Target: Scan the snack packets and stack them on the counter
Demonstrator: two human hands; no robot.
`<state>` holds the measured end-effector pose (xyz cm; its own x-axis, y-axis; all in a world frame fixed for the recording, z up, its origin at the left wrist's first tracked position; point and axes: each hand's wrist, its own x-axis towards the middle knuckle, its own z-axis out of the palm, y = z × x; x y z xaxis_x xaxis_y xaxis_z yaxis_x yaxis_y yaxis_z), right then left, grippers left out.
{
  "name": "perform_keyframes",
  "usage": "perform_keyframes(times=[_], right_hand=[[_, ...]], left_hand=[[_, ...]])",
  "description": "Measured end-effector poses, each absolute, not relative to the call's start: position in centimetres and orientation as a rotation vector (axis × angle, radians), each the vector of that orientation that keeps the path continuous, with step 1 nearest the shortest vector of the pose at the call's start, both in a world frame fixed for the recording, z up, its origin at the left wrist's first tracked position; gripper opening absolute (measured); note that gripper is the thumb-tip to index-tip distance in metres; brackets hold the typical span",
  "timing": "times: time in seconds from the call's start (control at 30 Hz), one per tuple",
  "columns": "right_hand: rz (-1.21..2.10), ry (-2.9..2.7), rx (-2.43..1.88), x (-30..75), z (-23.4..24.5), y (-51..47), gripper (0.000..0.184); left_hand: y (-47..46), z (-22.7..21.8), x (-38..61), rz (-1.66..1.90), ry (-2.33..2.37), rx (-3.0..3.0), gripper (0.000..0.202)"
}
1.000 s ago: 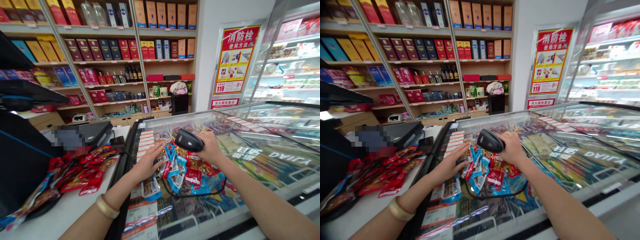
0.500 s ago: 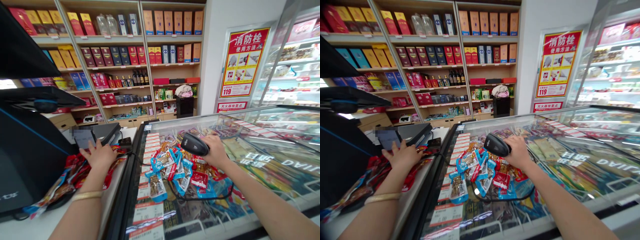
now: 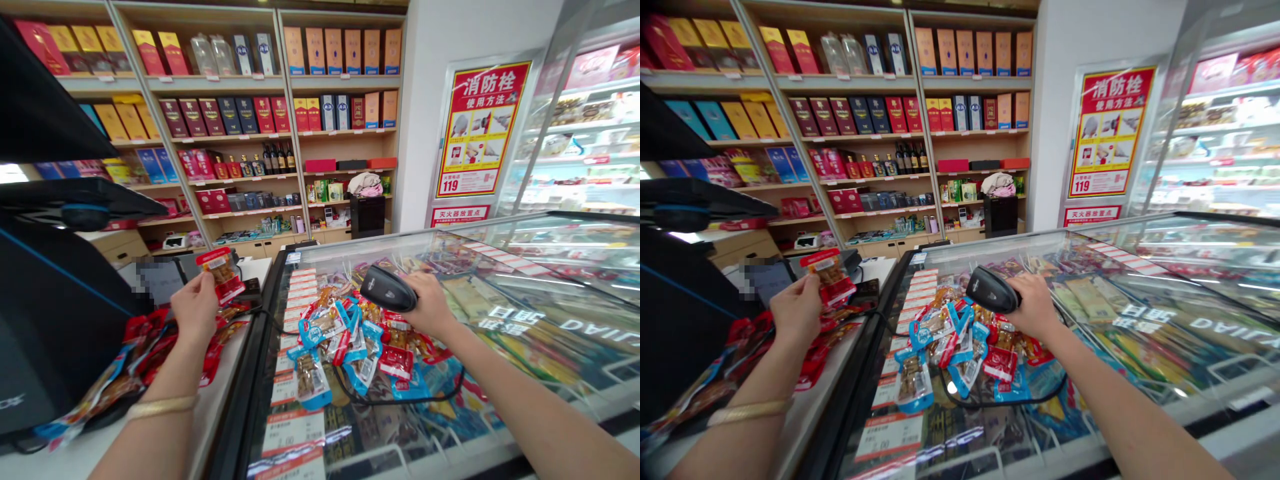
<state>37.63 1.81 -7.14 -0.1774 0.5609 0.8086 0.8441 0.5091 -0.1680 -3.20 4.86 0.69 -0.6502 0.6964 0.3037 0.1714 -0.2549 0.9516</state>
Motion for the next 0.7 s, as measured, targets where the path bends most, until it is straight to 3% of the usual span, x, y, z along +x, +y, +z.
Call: perform_keyframes(times=[0.13,0.3,0.47,0.7], right_hand=[[-0.382,-1.844,-1.138,37.4,-6.7,1.6,0.024],[-0.346,-1.85,-1.129,37.3,-6.4,1.5,0.024],[-0.272,-1.879,-1.084,36.8,-5.7,1.1,0.021],[-0.052,-1.971,-1.076,35.6,-4.9,0.0,0.024]], left_hand=[[5.6,0.6,-0.5,1.765,1.332,0.759,0.026],[5.2,-0.9,2.1,1.529,1.067,0.663,0.022],[4.4,-2.9,4.4,1.627,1.1,1.181,0.038],[3.7,-4.4,6.4,1.508,1.346,1.673,0.029]])
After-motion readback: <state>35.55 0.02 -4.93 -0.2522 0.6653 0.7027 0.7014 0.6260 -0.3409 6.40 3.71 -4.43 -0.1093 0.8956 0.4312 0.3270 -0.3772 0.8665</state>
